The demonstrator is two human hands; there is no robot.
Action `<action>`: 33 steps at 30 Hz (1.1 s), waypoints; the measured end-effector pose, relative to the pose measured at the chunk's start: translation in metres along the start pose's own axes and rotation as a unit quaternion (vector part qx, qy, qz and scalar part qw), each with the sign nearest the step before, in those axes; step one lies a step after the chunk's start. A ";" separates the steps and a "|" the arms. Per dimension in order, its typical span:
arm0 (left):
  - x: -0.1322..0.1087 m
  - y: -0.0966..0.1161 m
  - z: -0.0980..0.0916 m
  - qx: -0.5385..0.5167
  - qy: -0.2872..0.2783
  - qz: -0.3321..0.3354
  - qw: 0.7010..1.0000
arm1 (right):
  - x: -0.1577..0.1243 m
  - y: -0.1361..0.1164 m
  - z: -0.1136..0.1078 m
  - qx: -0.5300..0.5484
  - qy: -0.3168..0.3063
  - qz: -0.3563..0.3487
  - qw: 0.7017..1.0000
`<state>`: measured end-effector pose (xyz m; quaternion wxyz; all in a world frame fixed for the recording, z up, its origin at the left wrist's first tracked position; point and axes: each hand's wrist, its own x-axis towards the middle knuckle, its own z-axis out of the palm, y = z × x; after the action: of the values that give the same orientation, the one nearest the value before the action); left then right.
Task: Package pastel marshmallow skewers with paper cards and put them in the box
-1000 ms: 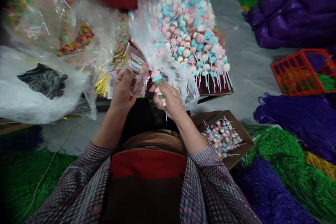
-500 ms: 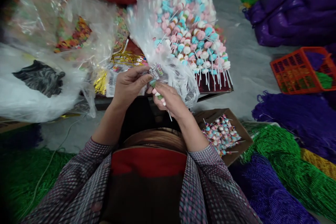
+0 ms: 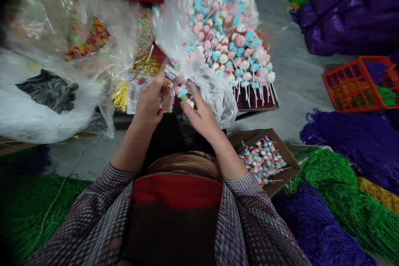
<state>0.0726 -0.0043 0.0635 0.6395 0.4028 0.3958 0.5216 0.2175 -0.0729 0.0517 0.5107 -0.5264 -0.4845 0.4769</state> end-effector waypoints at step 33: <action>-0.012 -0.036 -0.011 0.023 -0.032 0.033 0.999 | 0.012 -0.011 0.017 0.145 0.119 -0.002 0.982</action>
<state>0.0734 -0.0196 0.0277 0.6251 0.4470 0.3735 0.5195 0.2014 -0.0595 0.0622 0.6365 -0.4988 -0.3467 0.4751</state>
